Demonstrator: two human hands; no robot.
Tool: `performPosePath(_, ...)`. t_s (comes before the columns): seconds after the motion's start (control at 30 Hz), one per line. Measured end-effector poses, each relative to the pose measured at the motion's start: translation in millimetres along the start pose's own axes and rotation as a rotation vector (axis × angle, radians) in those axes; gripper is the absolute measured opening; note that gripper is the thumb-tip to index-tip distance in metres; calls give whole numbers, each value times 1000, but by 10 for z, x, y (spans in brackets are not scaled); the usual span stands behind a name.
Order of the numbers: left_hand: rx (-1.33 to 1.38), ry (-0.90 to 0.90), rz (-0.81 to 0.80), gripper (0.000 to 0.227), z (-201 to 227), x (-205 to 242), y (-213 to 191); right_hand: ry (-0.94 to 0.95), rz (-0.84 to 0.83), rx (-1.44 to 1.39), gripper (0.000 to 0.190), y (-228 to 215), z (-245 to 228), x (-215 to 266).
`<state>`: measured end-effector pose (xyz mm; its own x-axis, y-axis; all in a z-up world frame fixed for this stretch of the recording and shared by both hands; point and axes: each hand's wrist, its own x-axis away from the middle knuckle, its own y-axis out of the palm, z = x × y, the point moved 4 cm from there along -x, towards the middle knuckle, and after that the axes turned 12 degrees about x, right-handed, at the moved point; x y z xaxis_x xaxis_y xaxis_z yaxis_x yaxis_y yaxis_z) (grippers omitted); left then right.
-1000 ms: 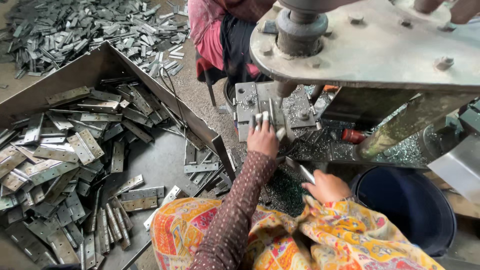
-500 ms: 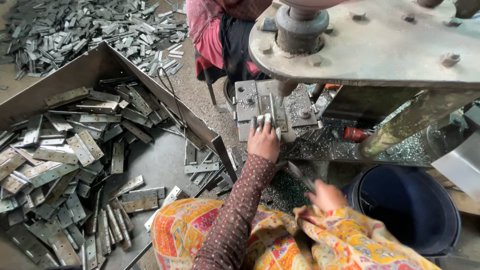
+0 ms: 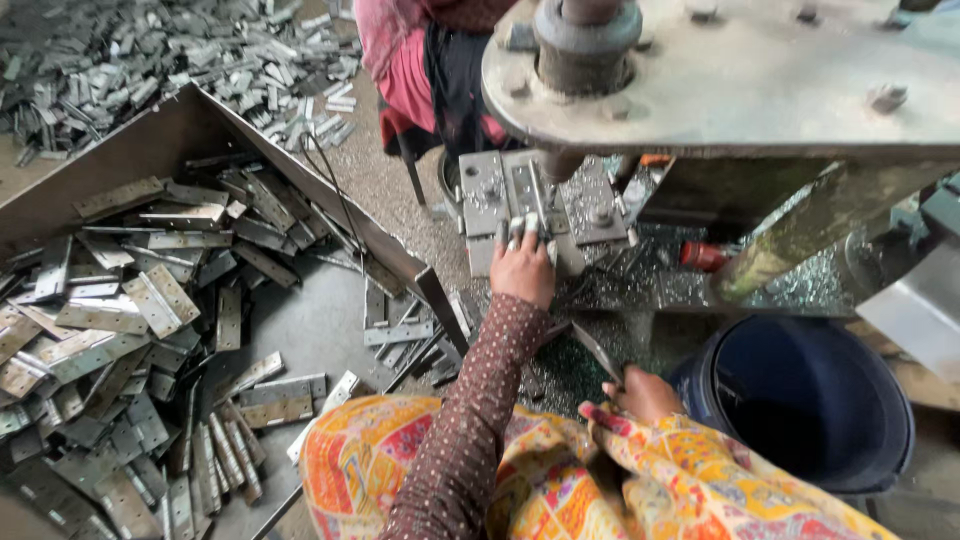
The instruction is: The person operates a drill press to process metal hinge pieces. They pick up a hinge from a bin, place it under the drill, activate the machine, and then remove the processed piece, repeating this cycle continuously.
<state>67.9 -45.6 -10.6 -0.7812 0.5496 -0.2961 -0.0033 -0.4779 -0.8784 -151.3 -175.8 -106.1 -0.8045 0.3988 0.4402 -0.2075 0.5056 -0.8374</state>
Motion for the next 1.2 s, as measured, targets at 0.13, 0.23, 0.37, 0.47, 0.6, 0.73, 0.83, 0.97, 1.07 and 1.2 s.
performPosePath(0.13, -79, -16, -41, 21, -79, -179, 24, -55, 120, 331, 46, -325, -107, -188)
performPosePath(0.23, -1, -128, -170, 25, -214, -372, 165, -46, 154, 382, 46, -290, -86, -177)
performPosePath(0.37, -86, -3, 52, 22, -211, -439, 69, -39, 129, 49, 39, 142, 71, -19)
performPosePath(0.47, -82, 14, -65, 22, -155, -306, 19, -804, 497, 399, 45, 305, 16, 155)
performPosePath(0.6, 103, -82, -204, 18, -205, -54, -264, -218, 76, 316, 52, 441, 319, 14)
performPosePath(0.73, 408, 164, 219, 34, -578, 659, -885, -149, 118, 474, 57, 233, 466, -81)
performPosePath(0.83, 322, -57, 457, 29, -1315, 1430, -1407, -125, 171, 479, 59, 28, 576, -407)
performPosePath(0.97, -94, -360, 388, 25, -2490, 2497, -1779, -85, 115, 566, 67, 5, 797, -681)
performPosePath(1.07, -25, -645, -82, 30, -2999, 3218, -1458, -74, 105, 494, 65, 78, 828, -819)
performPosePath(1.2, 94, -559, -34, 53, -3105, 3720, -973, -79, 116, 528, 66, 79, 888, -797)
